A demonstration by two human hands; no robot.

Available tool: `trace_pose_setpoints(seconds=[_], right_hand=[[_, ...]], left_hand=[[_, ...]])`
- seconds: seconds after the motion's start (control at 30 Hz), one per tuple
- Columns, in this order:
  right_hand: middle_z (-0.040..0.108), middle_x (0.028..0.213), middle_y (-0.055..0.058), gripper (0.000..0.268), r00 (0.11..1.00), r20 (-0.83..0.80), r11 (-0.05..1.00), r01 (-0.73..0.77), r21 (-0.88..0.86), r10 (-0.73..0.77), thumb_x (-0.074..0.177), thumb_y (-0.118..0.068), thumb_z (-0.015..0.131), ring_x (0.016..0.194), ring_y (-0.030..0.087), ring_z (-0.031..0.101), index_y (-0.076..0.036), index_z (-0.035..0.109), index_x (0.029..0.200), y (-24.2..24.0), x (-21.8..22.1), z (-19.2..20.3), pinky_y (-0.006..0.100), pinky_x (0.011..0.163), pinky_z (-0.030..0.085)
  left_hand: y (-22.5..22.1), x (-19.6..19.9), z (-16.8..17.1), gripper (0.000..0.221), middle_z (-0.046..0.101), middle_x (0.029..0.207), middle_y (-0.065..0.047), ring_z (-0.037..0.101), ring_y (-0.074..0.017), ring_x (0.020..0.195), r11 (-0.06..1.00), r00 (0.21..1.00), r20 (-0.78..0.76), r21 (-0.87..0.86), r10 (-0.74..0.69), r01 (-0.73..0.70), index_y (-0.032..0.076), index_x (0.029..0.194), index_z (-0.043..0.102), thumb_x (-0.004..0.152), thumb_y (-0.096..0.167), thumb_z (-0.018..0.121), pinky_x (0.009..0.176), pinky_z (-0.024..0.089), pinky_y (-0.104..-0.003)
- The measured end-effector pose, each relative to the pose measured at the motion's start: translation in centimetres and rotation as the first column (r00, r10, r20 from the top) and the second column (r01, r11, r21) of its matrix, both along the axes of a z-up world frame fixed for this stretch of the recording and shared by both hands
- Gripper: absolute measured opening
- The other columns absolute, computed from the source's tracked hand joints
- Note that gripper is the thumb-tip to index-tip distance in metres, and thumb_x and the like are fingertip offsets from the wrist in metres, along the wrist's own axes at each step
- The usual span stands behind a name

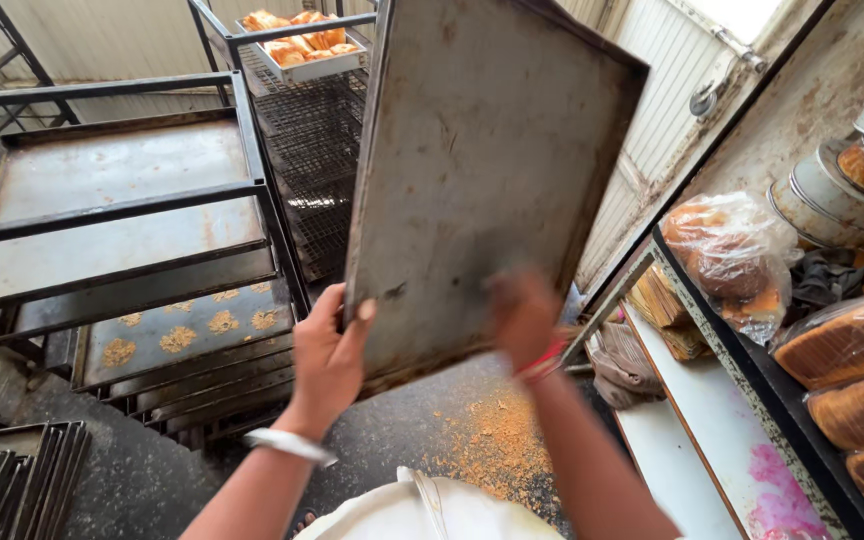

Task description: The person uses a scraper to remove food residue from several baking trays and wipes them with a cloth.

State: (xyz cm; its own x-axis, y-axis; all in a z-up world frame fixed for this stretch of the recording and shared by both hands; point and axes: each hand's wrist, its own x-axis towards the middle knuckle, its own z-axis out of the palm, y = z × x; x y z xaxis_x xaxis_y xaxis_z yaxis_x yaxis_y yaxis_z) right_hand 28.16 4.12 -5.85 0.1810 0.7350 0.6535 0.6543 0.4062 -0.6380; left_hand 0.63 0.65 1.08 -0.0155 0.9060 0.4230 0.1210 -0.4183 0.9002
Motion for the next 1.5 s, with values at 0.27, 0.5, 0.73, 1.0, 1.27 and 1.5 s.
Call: trace_pose_setpoints(seconds=[0.27, 0.5, 0.73, 1.0, 1.27, 1.5], right_hand=[[0.072, 0.098, 0.014, 0.013, 0.907, 0.413, 0.981, 0.146, -0.126, -0.082, 0.096, -0.019, 0.064, 0.081, 0.035, 0.070, -0.014, 0.074, 0.103, -2.0, 4.8, -5.4, 0.045, 0.068, 0.058], [0.074, 0.109, 0.005, 0.029, 0.013, -0.911, 0.911, 0.039, -0.411, -0.412, 0.101, -0.025, 0.062, 0.090, 0.019, 0.074, -0.009, 0.063, 0.126, -3.0, 15.9, -17.0, 0.036, 0.074, 0.057], [0.072, 0.120, 0.009, 0.037, 0.220, -0.918, 0.818, -0.420, -0.393, -0.328, 0.098, -0.022, 0.062, 0.104, 0.024, 0.070, -0.007, 0.061, 0.131, 1.7, 3.7, -14.7, 0.042, 0.089, 0.054], [0.070, 0.132, 0.014, 0.047, 0.395, -0.806, 0.574, -0.566, -0.591, -0.440, 0.094, -0.019, 0.061, 0.120, 0.030, 0.066, -0.004, 0.058, 0.138, -6.9, -3.6, -19.7, 0.049, 0.105, 0.051], [0.067, 0.125, 0.012, 0.043, 0.335, -0.624, 0.400, -0.538, -0.742, -0.706, 0.100, -0.026, 0.058, 0.115, 0.035, 0.063, -0.012, 0.056, 0.140, -16.6, -8.1, -27.3, 0.057, 0.098, 0.049], [0.069, 0.125, 0.004, 0.040, 0.035, -0.874, 0.660, -0.641, -0.391, -0.484, 0.103, -0.035, 0.052, 0.112, 0.026, 0.066, -0.017, 0.057, 0.139, -18.6, -16.9, -22.8, 0.050, 0.097, 0.048]], left_hand=[[0.3, -4.9, -0.9, 0.034, 0.045, 0.073, 0.007, 0.034, -0.0038, 0.066, 0.997, 0.975, 0.222, -0.081, 0.008, 0.010, 0.002, 0.098, 0.064, 0.105, 0.036, 0.062, 0.055, 0.027, -0.023], [-3.9, -4.1, -2.5, 0.027, 0.055, 0.062, -0.005, 0.045, -0.0135, 0.053, 0.935, 0.969, -0.241, -0.328, 0.058, -0.138, 0.009, 0.106, 0.070, 0.096, 0.034, 0.066, 0.048, 0.033, -0.031], [-6.4, -3.4, -3.6, 0.032, 0.072, 0.088, -0.011, 0.073, -0.0291, 0.077, 0.878, 0.660, -0.748, 0.363, 0.075, 0.312, 0.007, 0.119, 0.059, 0.091, 0.021, 0.064, 0.063, 0.056, -0.041], [-6.5, -14.4, -8.8, 0.031, 0.075, 0.081, -0.018, 0.071, -0.0364, 0.075, 0.928, 0.804, -0.586, -0.240, 0.097, -0.286, 0.007, 0.109, 0.071, 0.091, 0.032, 0.072, 0.065, 0.054, -0.045], [-16.3, -27.7, -22.7, 0.034, 0.077, 0.085, -0.008, 0.065, -0.0141, 0.074, 0.609, 0.884, -0.089, -0.693, 0.458, -0.385, -0.004, 0.106, 0.075, 0.093, 0.027, 0.070, 0.069, 0.052, -0.033], [-19.9, -40.2, -27.0, 0.035, 0.073, 0.081, -0.005, 0.060, -0.0105, 0.070, 0.632, 0.875, 0.105, -0.732, 0.472, -0.253, -0.007, 0.101, 0.074, 0.097, 0.027, 0.066, 0.065, 0.050, -0.030]])
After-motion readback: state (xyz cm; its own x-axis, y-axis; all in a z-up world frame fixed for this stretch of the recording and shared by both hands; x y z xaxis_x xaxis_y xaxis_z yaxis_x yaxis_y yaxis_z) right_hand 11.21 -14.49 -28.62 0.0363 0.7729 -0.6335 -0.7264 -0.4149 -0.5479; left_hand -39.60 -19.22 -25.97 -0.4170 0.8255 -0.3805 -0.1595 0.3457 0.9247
